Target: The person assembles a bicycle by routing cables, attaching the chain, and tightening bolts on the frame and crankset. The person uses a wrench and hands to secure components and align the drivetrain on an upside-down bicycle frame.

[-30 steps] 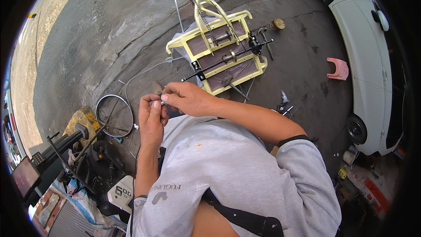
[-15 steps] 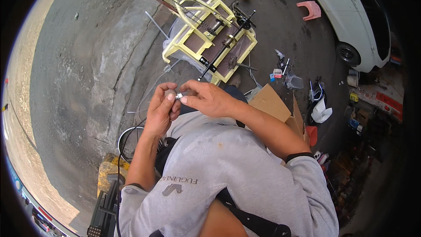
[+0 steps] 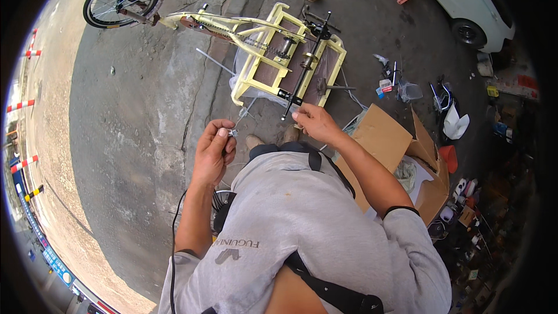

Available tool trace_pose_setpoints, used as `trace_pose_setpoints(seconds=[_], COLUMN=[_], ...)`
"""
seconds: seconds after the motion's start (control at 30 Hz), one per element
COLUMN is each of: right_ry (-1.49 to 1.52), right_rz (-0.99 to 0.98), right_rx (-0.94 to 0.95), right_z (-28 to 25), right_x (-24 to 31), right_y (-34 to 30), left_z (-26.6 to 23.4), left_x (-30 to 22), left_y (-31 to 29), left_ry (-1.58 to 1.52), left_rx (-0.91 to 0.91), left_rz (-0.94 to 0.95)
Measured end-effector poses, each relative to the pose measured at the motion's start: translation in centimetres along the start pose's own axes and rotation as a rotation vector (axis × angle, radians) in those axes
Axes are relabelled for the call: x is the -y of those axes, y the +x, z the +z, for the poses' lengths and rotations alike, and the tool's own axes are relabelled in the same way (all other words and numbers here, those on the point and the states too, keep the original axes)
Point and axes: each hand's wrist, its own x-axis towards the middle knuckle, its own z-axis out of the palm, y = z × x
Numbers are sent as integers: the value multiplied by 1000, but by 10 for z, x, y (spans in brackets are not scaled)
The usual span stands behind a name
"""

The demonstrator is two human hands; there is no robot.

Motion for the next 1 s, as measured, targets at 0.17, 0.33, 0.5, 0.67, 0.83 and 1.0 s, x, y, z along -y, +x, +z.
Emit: trace_pose_setpoints(seconds=[0.17,0.33,0.5,0.67,0.83,1.0], right_ry=[0,-319,-232,52,349,71], right_rz=[136,501,447,504,641,501], right_rx=[-41,-159,-212,-289,-358,-226], right_z=[-32,-70,-99,-88,-32,32], right_x=[-117,-254,-324,-292,-183,-122], right_y=[61,89,83,96,110,132], left_z=[-7,-15,-33,-104,-191,-235], left_x=[15,34,32,21,18,16], left_y=[34,53,73,149,260,311], left_ry=[125,160,330,597,972,1519], left_rx=[-231,-426,-480,-514,-566,-352], left_rz=[-75,-200,-152,-110,-108,-155])
